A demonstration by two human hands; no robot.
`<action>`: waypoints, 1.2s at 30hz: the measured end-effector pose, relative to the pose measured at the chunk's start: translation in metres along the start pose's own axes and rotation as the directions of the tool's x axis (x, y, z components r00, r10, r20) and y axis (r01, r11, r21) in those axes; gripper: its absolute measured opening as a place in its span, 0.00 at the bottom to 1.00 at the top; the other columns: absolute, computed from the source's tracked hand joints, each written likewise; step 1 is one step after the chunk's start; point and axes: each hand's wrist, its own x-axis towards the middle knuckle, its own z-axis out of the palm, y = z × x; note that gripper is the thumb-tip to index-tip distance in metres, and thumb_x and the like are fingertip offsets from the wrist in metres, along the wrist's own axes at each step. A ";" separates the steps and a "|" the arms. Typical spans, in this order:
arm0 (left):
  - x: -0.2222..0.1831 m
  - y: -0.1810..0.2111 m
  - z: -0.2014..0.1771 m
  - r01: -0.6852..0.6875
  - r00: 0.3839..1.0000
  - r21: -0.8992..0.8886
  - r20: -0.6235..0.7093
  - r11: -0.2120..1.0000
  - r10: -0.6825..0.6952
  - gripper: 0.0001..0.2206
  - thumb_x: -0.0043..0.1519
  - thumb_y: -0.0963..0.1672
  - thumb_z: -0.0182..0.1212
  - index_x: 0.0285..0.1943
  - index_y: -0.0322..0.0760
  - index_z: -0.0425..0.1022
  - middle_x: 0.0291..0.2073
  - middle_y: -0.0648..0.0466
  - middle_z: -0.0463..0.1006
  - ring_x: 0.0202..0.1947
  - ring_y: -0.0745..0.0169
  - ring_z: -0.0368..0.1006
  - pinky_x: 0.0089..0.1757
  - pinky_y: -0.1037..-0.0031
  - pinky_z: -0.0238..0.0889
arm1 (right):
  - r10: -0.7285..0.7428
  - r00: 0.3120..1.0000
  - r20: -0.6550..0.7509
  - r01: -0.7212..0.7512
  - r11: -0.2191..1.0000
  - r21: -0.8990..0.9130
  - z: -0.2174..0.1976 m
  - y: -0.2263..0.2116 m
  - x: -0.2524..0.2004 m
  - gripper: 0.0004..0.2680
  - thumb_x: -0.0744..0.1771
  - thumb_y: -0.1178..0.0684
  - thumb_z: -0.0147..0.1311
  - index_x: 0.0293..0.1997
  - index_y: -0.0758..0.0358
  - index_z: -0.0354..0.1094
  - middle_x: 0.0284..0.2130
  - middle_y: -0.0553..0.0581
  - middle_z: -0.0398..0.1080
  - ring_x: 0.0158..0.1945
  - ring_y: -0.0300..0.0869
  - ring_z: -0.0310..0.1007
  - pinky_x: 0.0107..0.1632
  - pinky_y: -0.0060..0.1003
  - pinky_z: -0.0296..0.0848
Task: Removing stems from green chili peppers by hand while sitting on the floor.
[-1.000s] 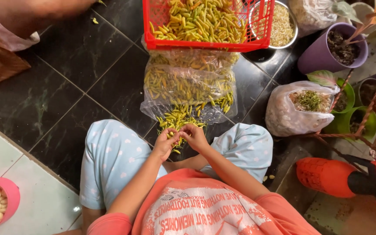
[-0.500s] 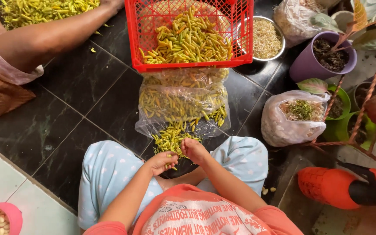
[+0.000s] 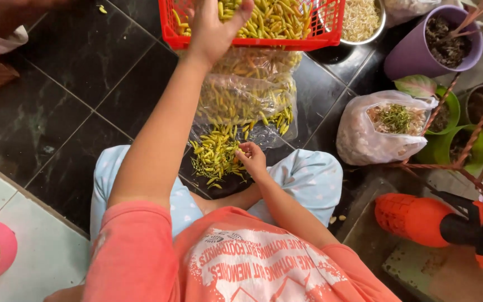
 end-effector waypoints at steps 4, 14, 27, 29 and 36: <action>-0.109 0.026 -0.004 0.333 0.906 -0.117 0.315 0.935 -0.283 0.13 0.66 0.44 0.62 0.58 0.39 0.73 0.50 0.48 0.76 0.54 0.53 0.71 0.54 0.64 0.71 | -0.066 0.996 -0.066 0.071 0.995 0.070 0.005 0.010 0.004 0.07 0.66 0.47 0.64 0.46 0.52 0.77 0.35 0.49 0.76 0.33 0.37 0.72 0.40 0.36 0.72; -0.318 -0.114 0.027 0.329 0.631 0.746 0.282 0.579 -0.722 0.14 0.62 0.40 0.64 0.57 0.43 0.78 0.46 0.53 0.78 0.53 0.52 0.74 0.48 0.62 0.73 | -0.189 0.979 -0.074 0.188 0.982 -0.021 0.021 0.037 0.017 0.07 0.65 0.46 0.67 0.40 0.54 0.79 0.29 0.53 0.77 0.30 0.43 0.76 0.36 0.38 0.74; -0.371 -0.033 0.046 0.854 0.467 0.225 0.071 0.470 -0.882 0.08 0.58 0.47 0.69 0.42 0.46 0.78 0.33 0.58 0.82 0.37 0.60 0.79 0.38 0.69 0.72 | -0.245 0.966 0.076 0.223 0.949 0.221 0.030 0.036 0.005 0.06 0.63 0.52 0.70 0.39 0.59 0.81 0.27 0.52 0.76 0.32 0.35 0.68 0.36 0.30 0.70; -0.379 -0.032 0.047 0.851 0.449 0.211 0.182 0.481 -0.874 0.11 0.60 0.44 0.68 0.51 0.39 0.79 0.39 0.50 0.84 0.38 0.58 0.81 0.40 0.69 0.75 | -0.207 0.919 0.335 0.091 0.939 0.333 0.027 0.049 0.008 0.04 0.66 0.55 0.65 0.41 0.61 0.77 0.26 0.49 0.74 0.32 0.31 0.69 0.36 0.25 0.68; -0.378 -0.024 0.027 0.758 0.372 0.403 0.378 0.512 -0.848 0.07 0.60 0.42 0.66 0.47 0.43 0.82 0.38 0.49 0.85 0.41 0.55 0.82 0.41 0.68 0.77 | -0.304 0.899 0.314 0.262 0.950 0.170 0.015 0.039 0.021 0.07 0.68 0.54 0.65 0.44 0.68 0.79 0.30 0.64 0.78 0.36 0.47 0.77 0.38 0.40 0.72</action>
